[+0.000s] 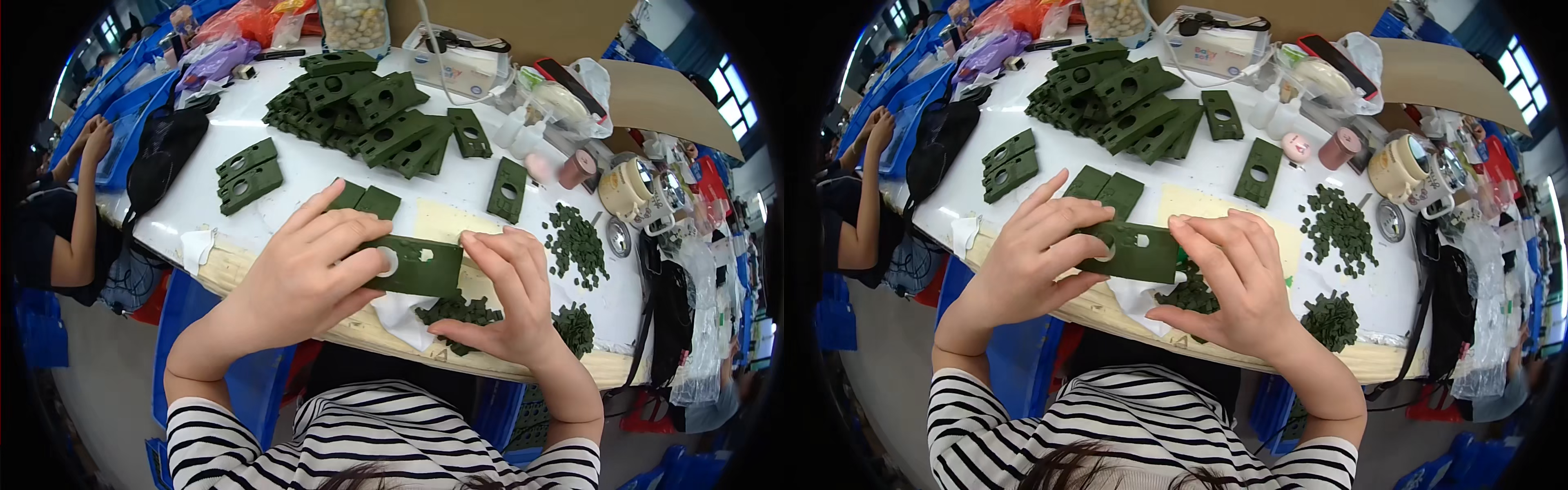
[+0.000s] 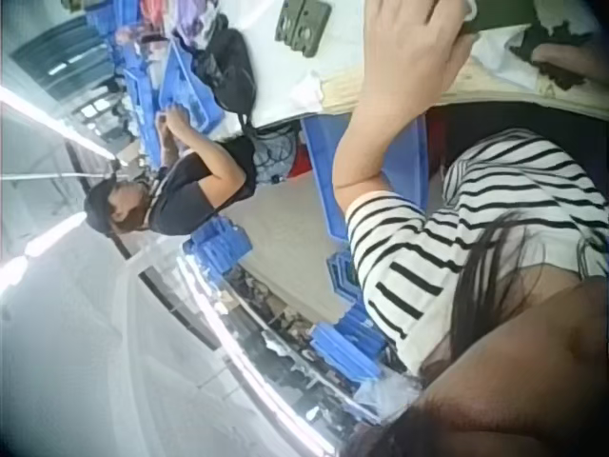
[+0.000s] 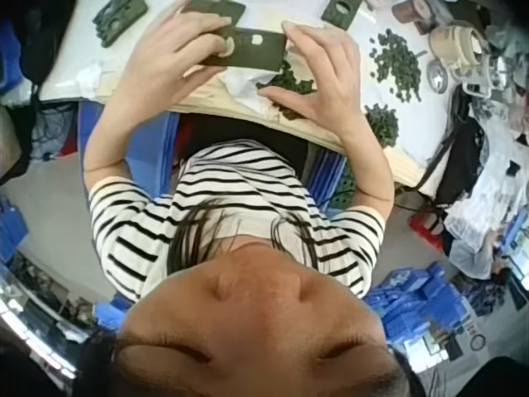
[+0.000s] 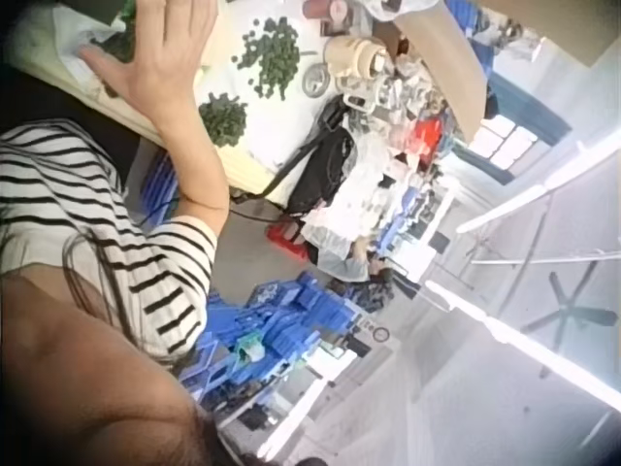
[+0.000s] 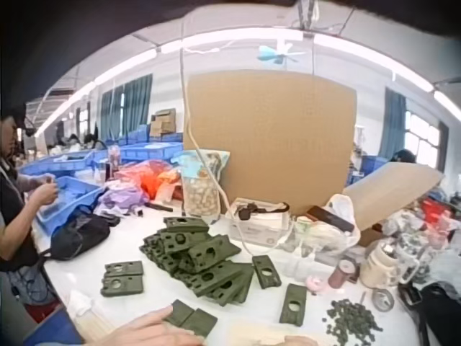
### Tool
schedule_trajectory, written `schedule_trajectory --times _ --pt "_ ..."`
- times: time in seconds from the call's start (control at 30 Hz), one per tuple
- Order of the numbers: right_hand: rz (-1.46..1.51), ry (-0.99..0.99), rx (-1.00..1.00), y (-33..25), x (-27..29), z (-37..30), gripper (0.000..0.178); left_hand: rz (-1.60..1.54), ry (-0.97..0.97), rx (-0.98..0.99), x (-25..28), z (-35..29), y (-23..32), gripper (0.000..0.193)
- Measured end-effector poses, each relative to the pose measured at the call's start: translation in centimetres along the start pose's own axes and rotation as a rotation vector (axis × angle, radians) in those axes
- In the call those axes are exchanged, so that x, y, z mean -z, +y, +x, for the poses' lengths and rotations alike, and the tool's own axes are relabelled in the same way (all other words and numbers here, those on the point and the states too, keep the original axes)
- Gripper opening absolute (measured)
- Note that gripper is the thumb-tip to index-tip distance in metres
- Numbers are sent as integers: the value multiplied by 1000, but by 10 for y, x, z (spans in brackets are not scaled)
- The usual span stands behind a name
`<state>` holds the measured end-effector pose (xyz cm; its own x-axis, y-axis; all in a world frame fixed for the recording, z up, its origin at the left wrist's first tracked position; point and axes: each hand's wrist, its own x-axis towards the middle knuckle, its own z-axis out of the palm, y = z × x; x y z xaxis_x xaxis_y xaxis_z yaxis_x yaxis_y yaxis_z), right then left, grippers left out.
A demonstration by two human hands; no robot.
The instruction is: The recorder is applying adhesive and assembling components for plastic toy tank models at a workbench.
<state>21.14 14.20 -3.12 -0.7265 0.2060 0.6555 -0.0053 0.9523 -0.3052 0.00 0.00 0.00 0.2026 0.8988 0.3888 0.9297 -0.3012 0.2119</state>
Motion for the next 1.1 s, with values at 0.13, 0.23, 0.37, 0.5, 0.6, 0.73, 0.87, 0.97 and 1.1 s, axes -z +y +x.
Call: schedule_trajectory --times 0.13,0.23,0.37,0.5,0.6,0.73,0.87,0.97,1.1 --pt "28 49 26 22 19 -3 48 -279 12 -72 -2 36 3 45" --pt "97 75 -36 28 43 5 54 -461 110 -117 -9 64 0 55" --pt "45 155 -91 26 41 5 64 -734 196 -115 -28 81 -10 82" --pt "116 152 -101 23 40 2 67 -1398 109 51 -47 66 -13 110" --pt "129 123 -99 27 30 -1 69 -1635 2 353 -59 60 -3 101" --pt "239 34 -207 51 40 4 59 -1642 13 316 -74 57 -9 71" --pt "13 59 -650 100 59 -9 16 -1650 86 387 -73 63 -17 58" --pt "-126 -155 -794 126 54 -22 15 -1613 110 427 -76 61 -19 58" --pt "-160 -323 -903 135 49 -26 13 -1613 99 419 -78 61 -18 57"
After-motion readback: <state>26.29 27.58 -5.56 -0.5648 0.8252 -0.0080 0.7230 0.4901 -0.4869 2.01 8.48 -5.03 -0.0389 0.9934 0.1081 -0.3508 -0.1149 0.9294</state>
